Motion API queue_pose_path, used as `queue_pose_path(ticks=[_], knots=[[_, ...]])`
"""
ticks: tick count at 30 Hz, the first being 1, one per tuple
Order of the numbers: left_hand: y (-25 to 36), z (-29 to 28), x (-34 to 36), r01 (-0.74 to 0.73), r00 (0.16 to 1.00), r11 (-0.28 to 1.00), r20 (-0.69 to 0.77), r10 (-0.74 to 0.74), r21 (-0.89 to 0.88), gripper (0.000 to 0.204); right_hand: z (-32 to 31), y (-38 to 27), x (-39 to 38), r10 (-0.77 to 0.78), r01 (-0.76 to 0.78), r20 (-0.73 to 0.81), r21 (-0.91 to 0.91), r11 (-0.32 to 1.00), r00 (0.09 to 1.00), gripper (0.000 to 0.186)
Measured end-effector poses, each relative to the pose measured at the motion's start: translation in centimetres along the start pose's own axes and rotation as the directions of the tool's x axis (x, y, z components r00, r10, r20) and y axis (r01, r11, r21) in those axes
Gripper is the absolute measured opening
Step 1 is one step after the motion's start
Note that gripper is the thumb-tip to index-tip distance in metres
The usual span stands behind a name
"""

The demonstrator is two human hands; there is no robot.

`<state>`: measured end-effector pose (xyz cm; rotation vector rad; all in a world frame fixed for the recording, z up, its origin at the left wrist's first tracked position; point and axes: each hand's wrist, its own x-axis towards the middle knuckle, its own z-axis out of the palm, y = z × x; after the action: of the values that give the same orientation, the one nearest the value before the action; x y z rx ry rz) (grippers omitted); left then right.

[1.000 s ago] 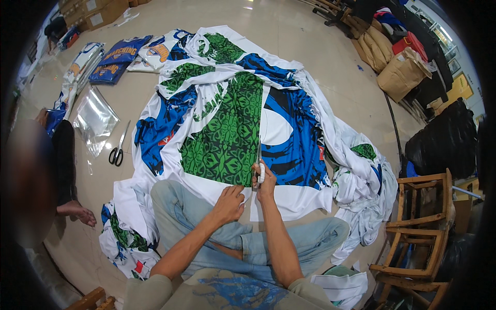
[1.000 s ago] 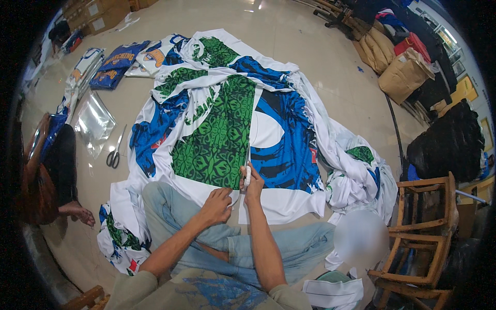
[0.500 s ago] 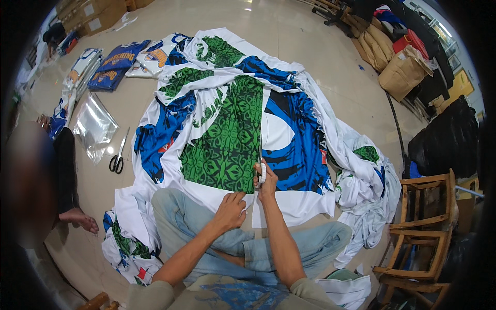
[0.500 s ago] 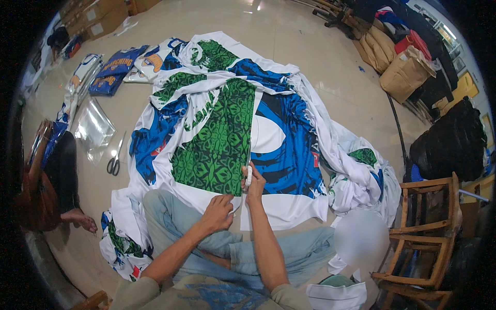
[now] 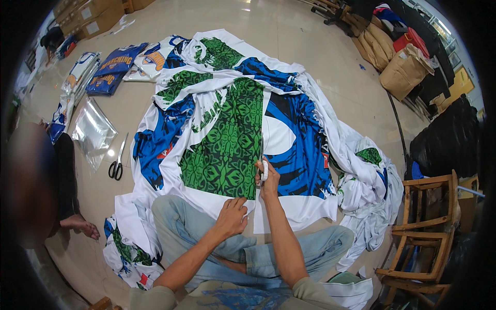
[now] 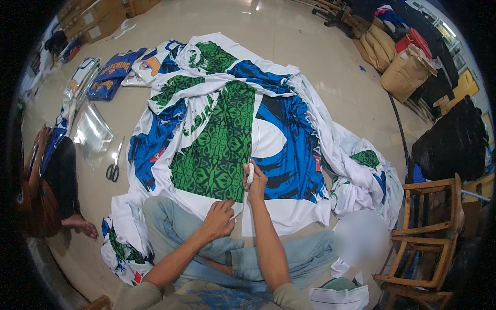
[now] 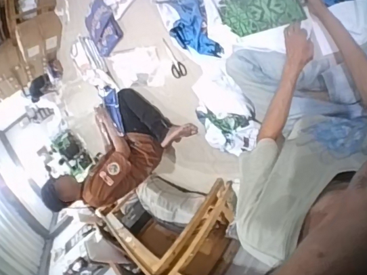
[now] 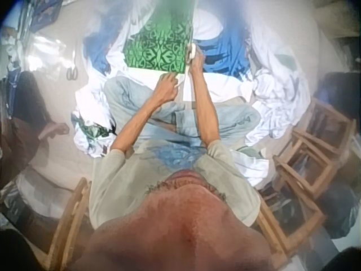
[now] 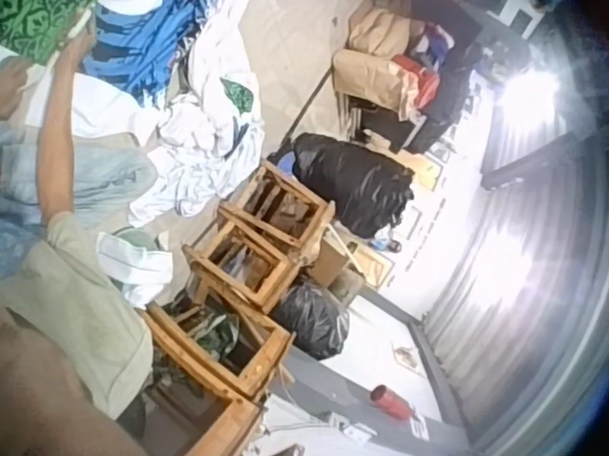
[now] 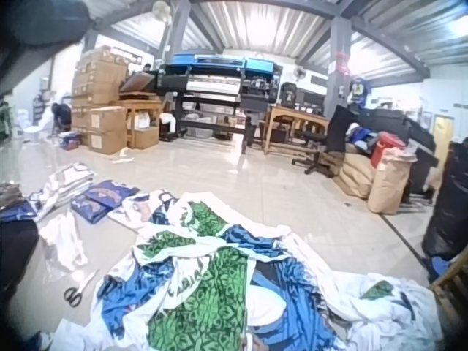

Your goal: The person sits on the floor and uses scissors to cut a large piece of white fabric with green and blue printed patterns. They repeatedly smooth the fabric, align the edges, and cut along the printed design lines to separate sections. The person occasionally lifts and repositions the fabric to continue cutting different areas.

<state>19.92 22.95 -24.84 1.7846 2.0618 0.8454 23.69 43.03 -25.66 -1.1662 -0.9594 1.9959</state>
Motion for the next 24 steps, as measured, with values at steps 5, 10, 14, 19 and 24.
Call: queue_pose_path(ticks=[5, 10, 14, 19, 24], knots=[[0.0, -0.2, 0.1, 0.014, 1.000, 1.000, -0.010, -0.014, 0.020, 0.026, 0.5, 0.4, 1.1, -0.014, 0.014, 0.004, -0.036, 0.999, 1.000, 0.057], [0.1, -0.4, 0.1, 0.019, 1.000, 0.999, 0.017, -0.019, 0.028, 0.027, 0.6, 0.6, 1.3, -0.018, 0.018, 0.021, -0.030, 0.999, 1.000, 0.056], [0.1, -0.5, 0.2, 0.025, 1.000, 0.999, 0.019, -0.025, 0.024, 0.027, 1.0, -0.7, 2.1, -0.017, 0.017, 0.009, 0.005, 1.000, 1.000, 0.056], [0.1, -0.3, 0.3, 0.025, 0.999, 0.999, 0.027, -0.026, 0.025, 0.027, 1.3, -1.0, 3.4, -0.015, 0.016, 0.024, -0.038, 0.999, 1.000, 0.055], [-0.2, 0.0, 0.4, 0.019, 1.000, 0.999, 0.008, -0.019, 0.033, 0.025, 0.8, -0.7, 4.1, -0.001, 0.005, 0.037, -0.091, 0.996, 0.999, 0.053]])
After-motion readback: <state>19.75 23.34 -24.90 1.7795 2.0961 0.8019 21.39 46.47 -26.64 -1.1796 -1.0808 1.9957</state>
